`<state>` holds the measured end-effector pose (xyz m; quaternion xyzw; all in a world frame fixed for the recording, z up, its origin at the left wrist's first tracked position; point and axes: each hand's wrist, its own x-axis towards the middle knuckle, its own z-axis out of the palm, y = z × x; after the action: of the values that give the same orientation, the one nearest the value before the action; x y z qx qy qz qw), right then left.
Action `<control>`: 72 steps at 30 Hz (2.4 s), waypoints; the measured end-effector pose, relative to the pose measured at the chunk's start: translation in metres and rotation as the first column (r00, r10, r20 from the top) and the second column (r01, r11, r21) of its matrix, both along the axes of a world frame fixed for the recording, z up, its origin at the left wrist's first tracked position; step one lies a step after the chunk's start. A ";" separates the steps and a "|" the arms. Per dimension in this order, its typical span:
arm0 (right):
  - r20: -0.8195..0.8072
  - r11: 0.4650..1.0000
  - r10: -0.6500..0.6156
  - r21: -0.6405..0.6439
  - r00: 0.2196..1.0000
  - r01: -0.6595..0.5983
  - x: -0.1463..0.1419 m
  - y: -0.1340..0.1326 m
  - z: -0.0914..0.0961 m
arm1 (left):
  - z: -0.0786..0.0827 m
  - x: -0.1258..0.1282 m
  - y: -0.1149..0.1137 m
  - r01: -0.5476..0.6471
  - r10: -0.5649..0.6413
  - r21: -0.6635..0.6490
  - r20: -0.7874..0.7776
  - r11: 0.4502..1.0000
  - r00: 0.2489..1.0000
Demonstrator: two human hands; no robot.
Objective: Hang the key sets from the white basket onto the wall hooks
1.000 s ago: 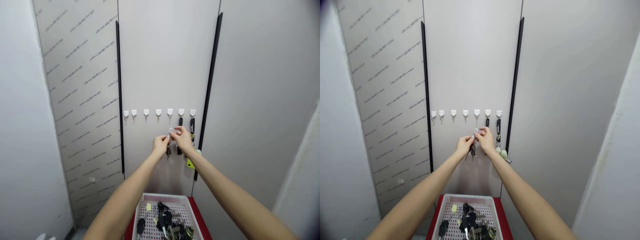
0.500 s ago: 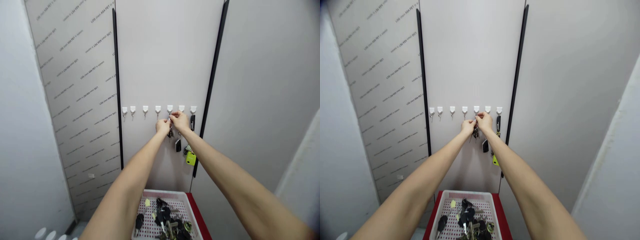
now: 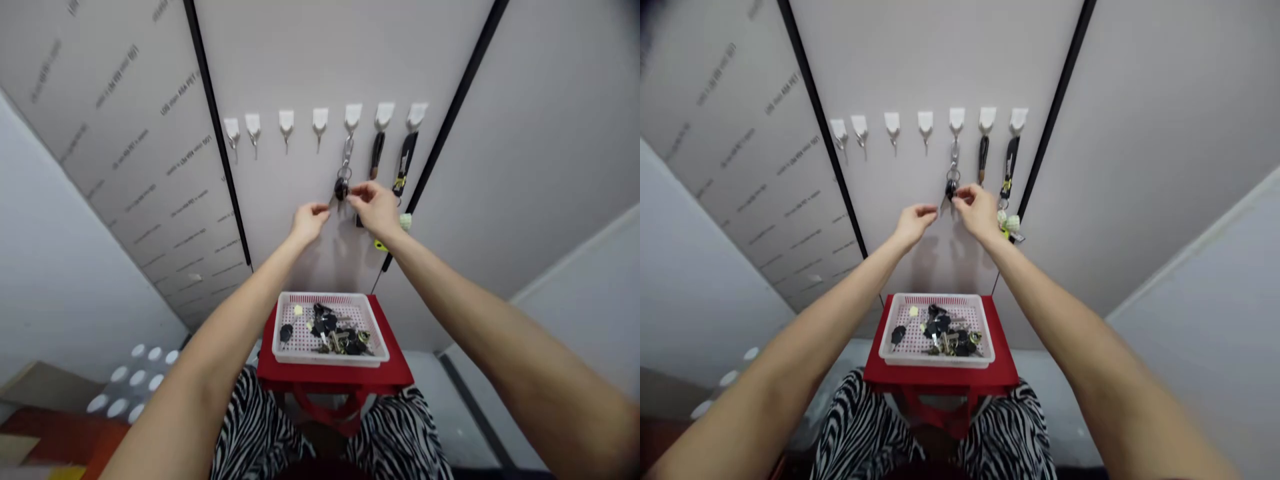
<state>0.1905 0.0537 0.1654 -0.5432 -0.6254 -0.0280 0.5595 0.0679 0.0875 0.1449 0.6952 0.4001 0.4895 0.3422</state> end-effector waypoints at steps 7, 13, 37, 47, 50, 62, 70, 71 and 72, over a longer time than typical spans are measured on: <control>0.038 0.793 0.305 -0.563 0.951 -0.232 -0.016 -0.067 -0.145 | -0.135 -0.049 -0.069 0.093 -0.145 -0.254 -0.196 0.963 0.970; 0.112 0.759 0.292 -0.632 0.950 -0.159 -0.024 -0.089 -0.180 | -0.176 -0.050 -0.080 0.128 -0.216 -0.240 -0.391 0.962 0.895; 0.012 0.769 0.254 -0.609 0.967 -0.194 -0.023 -0.088 -0.183 | -0.169 -0.048 -0.082 0.137 -0.144 -0.065 -0.678 0.988 0.721; -0.672 0.747 0.170 -0.389 0.720 -0.539 -0.018 -0.090 -0.181 | -0.169 -0.048 -0.086 0.243 -0.287 -0.155 -0.600 0.957 0.747; -0.783 0.747 0.173 -0.291 0.598 -0.598 -0.016 -0.090 -0.181 | -0.168 -0.048 -0.087 0.298 -0.351 -0.188 -0.577 0.936 0.737; -0.949 0.626 0.154 -0.122 0.275 -0.771 -0.020 -0.092 -0.165 | -0.162 -0.043 -0.087 0.415 -0.506 -0.359 -0.211 0.836 0.836; -0.979 0.685 0.102 -0.058 0.175 -0.726 -0.025 -0.083 -0.167 | -0.155 -0.045 -0.082 0.485 -0.430 -0.472 0.228 0.736 0.874; -0.982 0.688 0.102 -0.045 0.158 -0.724 -0.026 -0.082 -0.166 | -0.154 -0.045 -0.083 0.504 -0.456 -0.475 0.223 0.721 0.862; -0.984 0.691 0.106 -0.031 0.144 -0.722 -0.026 -0.081 -0.165 | -0.153 -0.044 -0.083 0.506 -0.466 -0.480 0.210 0.717 0.860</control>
<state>0.1643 -0.0276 0.0002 -0.3661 -0.2818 0.6262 0.6280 0.0242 0.0043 -0.0085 0.6381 0.3073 0.2813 0.6476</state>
